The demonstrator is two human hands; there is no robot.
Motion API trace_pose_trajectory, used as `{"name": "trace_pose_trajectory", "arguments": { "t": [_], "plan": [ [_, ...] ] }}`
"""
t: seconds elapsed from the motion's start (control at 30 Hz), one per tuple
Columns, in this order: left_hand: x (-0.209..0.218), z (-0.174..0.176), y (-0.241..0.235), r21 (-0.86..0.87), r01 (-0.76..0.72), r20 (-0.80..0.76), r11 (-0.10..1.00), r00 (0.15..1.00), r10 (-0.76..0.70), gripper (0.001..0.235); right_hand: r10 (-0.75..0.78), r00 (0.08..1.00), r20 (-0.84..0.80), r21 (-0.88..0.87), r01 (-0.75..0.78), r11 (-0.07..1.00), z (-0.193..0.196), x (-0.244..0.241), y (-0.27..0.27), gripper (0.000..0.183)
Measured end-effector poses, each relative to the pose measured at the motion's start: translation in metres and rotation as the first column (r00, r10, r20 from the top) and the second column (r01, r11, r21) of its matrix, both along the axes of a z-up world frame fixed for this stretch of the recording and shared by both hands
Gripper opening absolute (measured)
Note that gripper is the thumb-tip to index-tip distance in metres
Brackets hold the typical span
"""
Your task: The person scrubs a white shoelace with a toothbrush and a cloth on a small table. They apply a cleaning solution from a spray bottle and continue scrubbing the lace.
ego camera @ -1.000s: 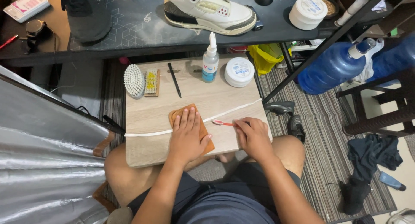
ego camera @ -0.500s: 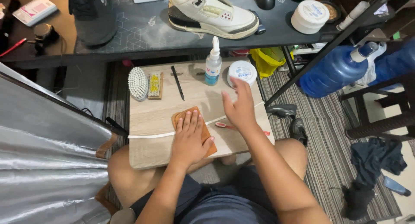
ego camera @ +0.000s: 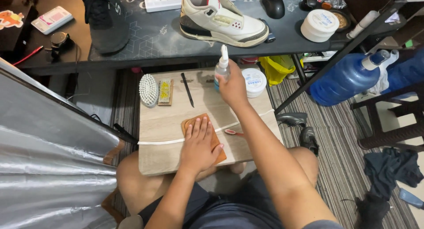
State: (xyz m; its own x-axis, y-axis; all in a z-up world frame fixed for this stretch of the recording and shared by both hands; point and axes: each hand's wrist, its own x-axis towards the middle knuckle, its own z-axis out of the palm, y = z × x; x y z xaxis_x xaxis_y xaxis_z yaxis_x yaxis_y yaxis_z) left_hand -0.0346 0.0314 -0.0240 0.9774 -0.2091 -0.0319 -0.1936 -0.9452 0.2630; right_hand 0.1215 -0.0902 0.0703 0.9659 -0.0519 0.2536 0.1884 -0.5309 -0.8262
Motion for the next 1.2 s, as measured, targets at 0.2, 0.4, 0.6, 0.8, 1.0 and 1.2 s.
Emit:
{"name": "trace_pose_trajectory", "arguments": {
  "t": [0.2, 0.4, 0.6, 0.8, 1.0, 1.2],
  "plan": [
    [0.000, 0.003, -0.001, 0.012, -0.005, -0.040, 1.000, 0.999, 0.005, 0.092, 0.005, 1.000, 0.016, 0.127, -0.007, 0.992, 0.042, -0.049, -0.036, 0.075],
    [0.001, -0.003, -0.001, 0.020, -0.011, 0.013, 1.000, 1.000, 0.011, 0.091, 0.370, 0.917, 0.148, 0.384, -0.398, 0.833, 0.009, -0.103, -0.119, 0.095],
    [0.000, -0.005, -0.001, 0.028, -0.008, 0.029, 1.000, 1.000, 0.007, 0.091, 0.597, 0.800, 0.057, 0.836, -0.364, 0.409, -0.061, -0.149, -0.131, 0.079],
    [0.002, 0.008, -0.001, 0.040, -0.010, -0.075, 0.999, 0.997, 0.013, 0.093, 0.642, 0.761, -0.097, 0.887, -0.226, 0.402, -0.125, -0.163, -0.147, 0.069],
    [0.001, 0.005, -0.002, 0.040, -0.019, -0.083, 0.999, 0.996, 0.022, 0.093, 0.669, 0.693, -0.269, 0.901, -0.065, 0.429, -0.120, -0.154, -0.138, 0.050],
    [0.002, 0.004, -0.001, 0.038, -0.016, -0.076, 0.999, 0.997, 0.019, 0.092, 0.642, 0.636, -0.429, 0.845, 0.031, 0.534, -0.078, -0.154, -0.111, 0.042]
  ]
}}
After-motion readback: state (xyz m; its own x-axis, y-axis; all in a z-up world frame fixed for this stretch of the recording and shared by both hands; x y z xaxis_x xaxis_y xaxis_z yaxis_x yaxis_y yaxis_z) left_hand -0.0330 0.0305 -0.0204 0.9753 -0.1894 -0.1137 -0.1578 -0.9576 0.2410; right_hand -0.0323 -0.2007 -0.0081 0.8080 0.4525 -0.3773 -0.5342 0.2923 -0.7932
